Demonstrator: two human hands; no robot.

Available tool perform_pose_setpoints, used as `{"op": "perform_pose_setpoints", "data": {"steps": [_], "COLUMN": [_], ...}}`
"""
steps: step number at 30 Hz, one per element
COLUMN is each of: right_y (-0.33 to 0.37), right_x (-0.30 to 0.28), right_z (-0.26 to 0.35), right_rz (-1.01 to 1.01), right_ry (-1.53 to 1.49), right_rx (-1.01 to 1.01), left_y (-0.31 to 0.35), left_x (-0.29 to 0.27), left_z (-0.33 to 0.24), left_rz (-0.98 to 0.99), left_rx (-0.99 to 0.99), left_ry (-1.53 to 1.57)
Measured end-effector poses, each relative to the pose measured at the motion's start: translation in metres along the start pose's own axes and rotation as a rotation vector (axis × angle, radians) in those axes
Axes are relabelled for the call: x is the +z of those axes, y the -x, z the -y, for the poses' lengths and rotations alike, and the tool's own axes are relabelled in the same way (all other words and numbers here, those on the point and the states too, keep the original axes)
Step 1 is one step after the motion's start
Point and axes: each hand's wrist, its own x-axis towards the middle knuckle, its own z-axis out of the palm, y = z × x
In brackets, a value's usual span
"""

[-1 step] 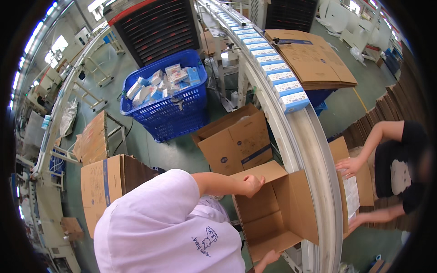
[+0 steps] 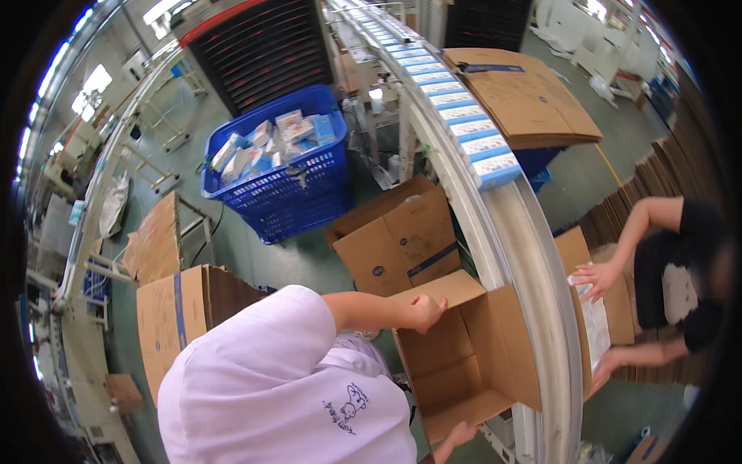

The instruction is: The person packs small white packages from a conveyor belt into cardboard boxes. They arrange the packages in rows, close the boxes, and move them to a nearby table. The person repeats this process multiple times.

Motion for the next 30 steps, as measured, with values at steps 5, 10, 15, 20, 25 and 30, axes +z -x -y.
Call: {"op": "perform_pose_setpoints", "data": {"steps": [5, 10, 15, 20, 25, 30], "right_y": [0.015, 0.015, 0.013, 0.013, 0.012, 0.012], "right_x": [-0.01, -0.014, -0.019, -0.023, -0.019, -0.018], "right_z": [0.03, 0.037, 0.037, 0.032, 0.028, 0.022], "right_rz": [0.015, 0.0, 0.053, 0.139, 0.208, 0.203], "right_ry": [-0.067, -0.033, 0.051, 0.139, 0.092, -0.014], "right_rx": [-0.011, 0.091, 0.051, 0.041, 0.032, -0.072], "left_y": [0.01, 0.008, 0.011, 0.002, 0.02, 0.004], "left_x": [-0.004, -0.014, -0.026, -0.012, -0.041, -0.017], "left_z": [-0.003, -0.01, -0.015, -0.009, -0.014, -0.007], "left_rz": [-0.027, -0.023, 0.081, 0.11, 0.217, 0.224], "left_rx": [-0.168, -0.156, -0.229, -0.245, -0.302, -0.309], "left_ry": [0.066, 0.053, -0.027, 0.085, 0.249, 0.15]}}
